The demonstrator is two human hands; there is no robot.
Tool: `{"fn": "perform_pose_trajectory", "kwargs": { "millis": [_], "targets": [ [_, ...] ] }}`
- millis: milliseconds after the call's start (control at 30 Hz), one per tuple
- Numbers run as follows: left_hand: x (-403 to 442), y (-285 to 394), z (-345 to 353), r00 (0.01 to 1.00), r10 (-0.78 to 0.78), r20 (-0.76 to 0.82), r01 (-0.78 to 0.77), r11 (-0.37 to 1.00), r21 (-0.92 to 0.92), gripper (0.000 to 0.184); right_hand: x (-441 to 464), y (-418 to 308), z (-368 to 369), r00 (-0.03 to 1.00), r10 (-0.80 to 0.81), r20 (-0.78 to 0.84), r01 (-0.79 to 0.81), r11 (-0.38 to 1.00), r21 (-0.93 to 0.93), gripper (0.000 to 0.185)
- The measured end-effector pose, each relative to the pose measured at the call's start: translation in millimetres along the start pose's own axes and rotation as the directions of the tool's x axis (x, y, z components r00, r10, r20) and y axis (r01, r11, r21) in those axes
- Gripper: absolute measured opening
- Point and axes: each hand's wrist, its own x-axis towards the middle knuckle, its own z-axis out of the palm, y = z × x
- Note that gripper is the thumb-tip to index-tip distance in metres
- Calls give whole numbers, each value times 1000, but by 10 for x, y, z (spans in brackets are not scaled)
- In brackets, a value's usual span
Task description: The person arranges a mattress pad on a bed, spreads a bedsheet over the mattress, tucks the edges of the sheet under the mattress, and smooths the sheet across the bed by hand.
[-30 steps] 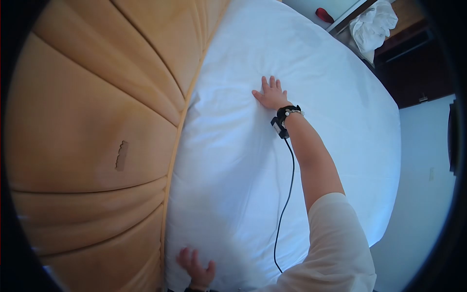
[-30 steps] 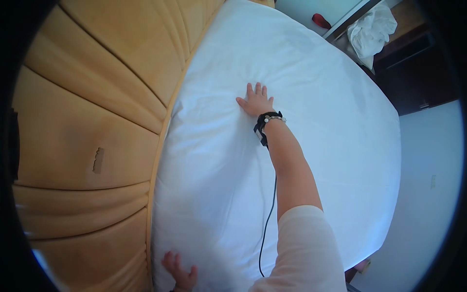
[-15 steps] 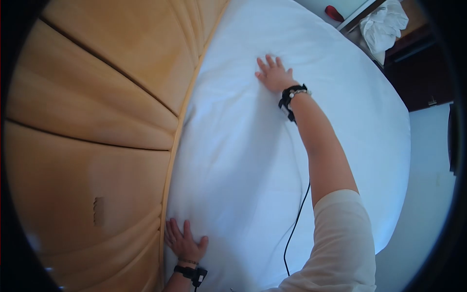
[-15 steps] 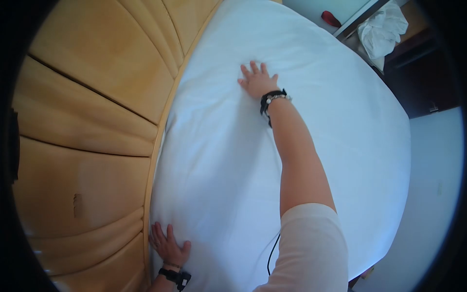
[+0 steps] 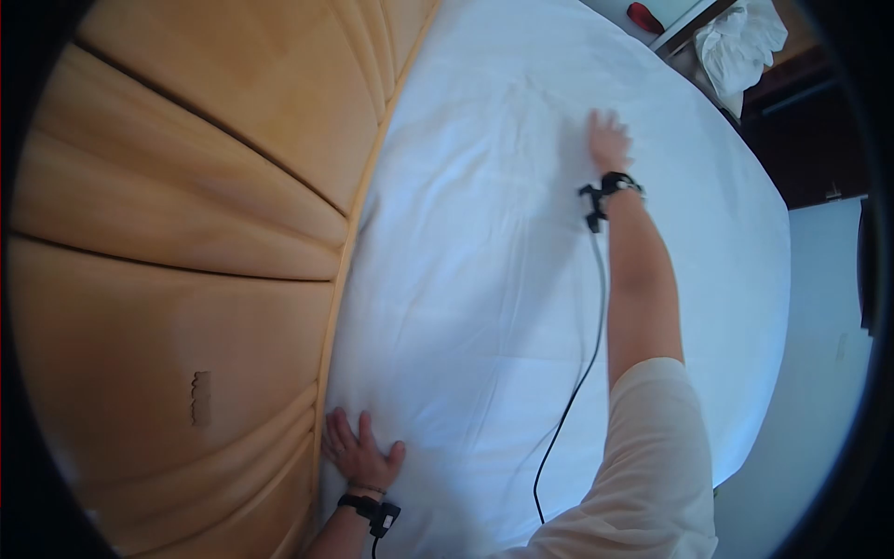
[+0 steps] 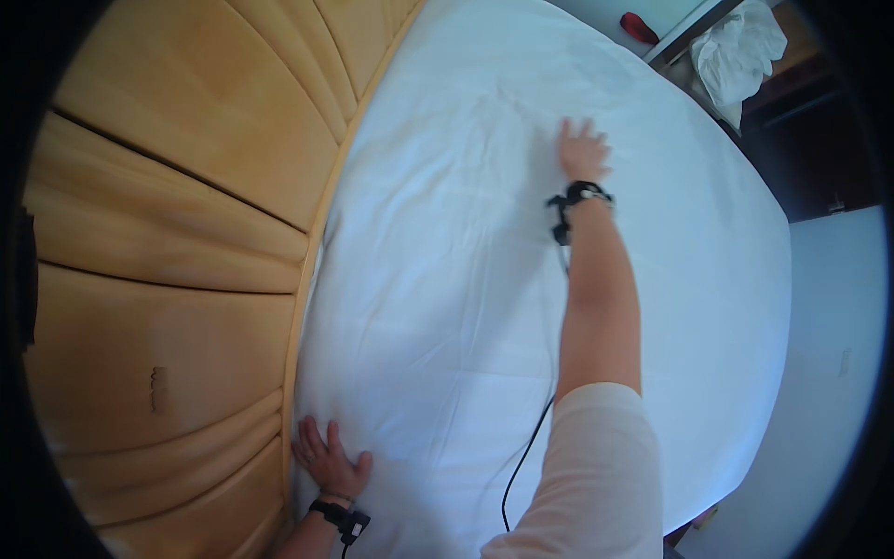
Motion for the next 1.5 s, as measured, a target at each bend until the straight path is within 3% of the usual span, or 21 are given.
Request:
{"fn": "perform_pose_trajectory", "kwargs": {
  "millis": [33,67,100,133,167,267,367,433,533,567,633,700,800,833,867,933,1000,1067,1167,1333,1500],
  "targets": [
    [-1,1,-19,1000,5,0,-5,1000,3,74,-96,-219,-945,822,-310,478,-83,765,639,59],
    [8,15,-27,1000,-3,3,3,1000,-10,74,-266,-800,-1083,617,-630,472,-203,453,868,57],
    [31,29,-55,1000,-12,2,12,1000,-18,74,-866,-1119,-1551,634,-720,282,-557,-173,812,54],
    [24,19,-56,1000,-9,-3,9,1000,-9,74,-949,-1223,-2238,464,-879,-112,-274,-262,925,53],
    [-3,5,-42,1000,-3,-8,3,1000,11,74,-1104,-1186,-2739,386,-920,-63,-355,-211,911,49],
    [0,16,-4,1000,0,-16,1,1000,15,74,-1043,-782,-2863,643,-760,-89,-288,-349,892,44],
    [-1,-29,26,1000,-3,-15,3,1000,22,74,-408,-379,-2227,890,-454,-31,170,267,949,47],
    [2,-50,28,1000,-7,-24,7,999,35,74,-197,-266,-1662,986,-42,163,-50,854,518,54],
    [13,-34,16,1000,-4,-25,5,999,46,73,-691,-889,-1447,855,-487,176,256,693,673,60],
    [20,-12,21,1000,-10,-24,11,999,52,73,-874,-1010,-1933,669,-738,87,344,411,844,58],
    [9,-1,-27,1000,3,-18,-1,998,60,73,-1317,-925,-2569,285,-943,-169,-223,-237,946,45],
    [1,-3,-17,1000,-3,-7,3,1000,1,77,-1335,-602,-2998,265,-913,-311,-104,-348,932,44],
    [2,-25,-5,1000,-2,-4,2,1000,10,77,-787,-478,-2194,751,-654,-92,-10,-150,989,46],
    [-1,-43,1,1000,-10,-7,10,1000,16,77,-466,-374,-1996,876,-483,0,72,131,989,51],
    [3,-47,8,1000,-13,-2,13,1000,21,77,-210,-307,-1610,924,-377,72,194,620,760,58],
    [6,-11,14,1000,-26,6,26,999,19,77,-171,-365,-1468,898,-317,305,72,790,609,65],
    [20,2,-55,1000,-16,17,16,1000,23,76,-538,-866,-1473,806,-553,209,259,648,717,66],
    [7,-8,-49,1000,-10,11,10,999,33,76,-789,-1001,-2175,418,-909,-2,409,186,893,59],
    [36,6,-61,1000,-6,15,5,999,31,76,-1168,-750,-2721,210,-941,-264,-48,-279,959,47],
    [35,-9,-64,998,-41,57,40,999,25,77,-583,-496,-1869,887,-460,-31,120,165,979,23],
    [22,-21,-58,998,-36,43,35,999,39,78,-191,-596,-1364,900,-362,243,-188,180,965,33]
  ]
}}
